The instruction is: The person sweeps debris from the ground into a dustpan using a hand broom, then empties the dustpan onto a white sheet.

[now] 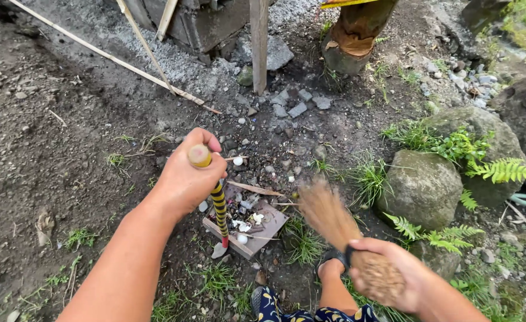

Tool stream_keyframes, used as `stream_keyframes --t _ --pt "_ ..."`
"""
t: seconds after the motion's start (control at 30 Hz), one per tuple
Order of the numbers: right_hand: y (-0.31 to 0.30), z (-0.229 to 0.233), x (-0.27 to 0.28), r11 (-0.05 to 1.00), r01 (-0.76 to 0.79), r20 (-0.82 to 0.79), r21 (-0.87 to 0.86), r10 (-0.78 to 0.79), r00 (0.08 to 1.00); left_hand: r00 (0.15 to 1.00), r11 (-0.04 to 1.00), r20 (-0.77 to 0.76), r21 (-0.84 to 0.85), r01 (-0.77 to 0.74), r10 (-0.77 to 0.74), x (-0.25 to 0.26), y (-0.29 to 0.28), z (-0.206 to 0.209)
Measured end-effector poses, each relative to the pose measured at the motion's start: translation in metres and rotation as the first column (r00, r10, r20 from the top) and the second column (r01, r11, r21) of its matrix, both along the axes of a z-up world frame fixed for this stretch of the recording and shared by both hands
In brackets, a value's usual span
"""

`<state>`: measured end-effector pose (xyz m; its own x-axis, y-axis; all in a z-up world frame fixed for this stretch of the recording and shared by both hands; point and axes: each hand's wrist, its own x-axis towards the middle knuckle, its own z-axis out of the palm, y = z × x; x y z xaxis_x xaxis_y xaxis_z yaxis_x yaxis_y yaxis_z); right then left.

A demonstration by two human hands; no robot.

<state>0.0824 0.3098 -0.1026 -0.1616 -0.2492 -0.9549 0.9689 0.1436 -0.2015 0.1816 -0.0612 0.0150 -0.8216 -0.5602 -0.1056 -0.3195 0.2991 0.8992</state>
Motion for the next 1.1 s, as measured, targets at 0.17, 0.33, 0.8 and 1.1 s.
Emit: stream_keyframes --t 0.17,0.33,0.8,1.1 --pt "0.004 0.042 0.038 0.892 -0.419 -0.291 -0.167 0.362 0.886 0.998 0.999 0.020 0.000 0.052 -0.052 -0.005 0.000 0.003" --pt "0.047 0.066 0.016 0.977 -0.202 -0.136 0.070 0.210 0.968 0.998 0.997 -0.007 0.025 0.070 -0.070 0.001 -0.012 0.003" --pt "-0.028 -0.019 0.032 0.919 -0.376 -0.022 -0.122 0.376 0.926 0.998 0.996 -0.044 -0.082 0.043 -0.047 0.006 0.021 -0.012" --pt "0.110 -0.111 -0.018 0.623 -0.777 -0.258 0.090 0.768 0.586 0.997 0.998 0.031 -0.003 0.070 -0.070 0.009 0.039 -0.014"
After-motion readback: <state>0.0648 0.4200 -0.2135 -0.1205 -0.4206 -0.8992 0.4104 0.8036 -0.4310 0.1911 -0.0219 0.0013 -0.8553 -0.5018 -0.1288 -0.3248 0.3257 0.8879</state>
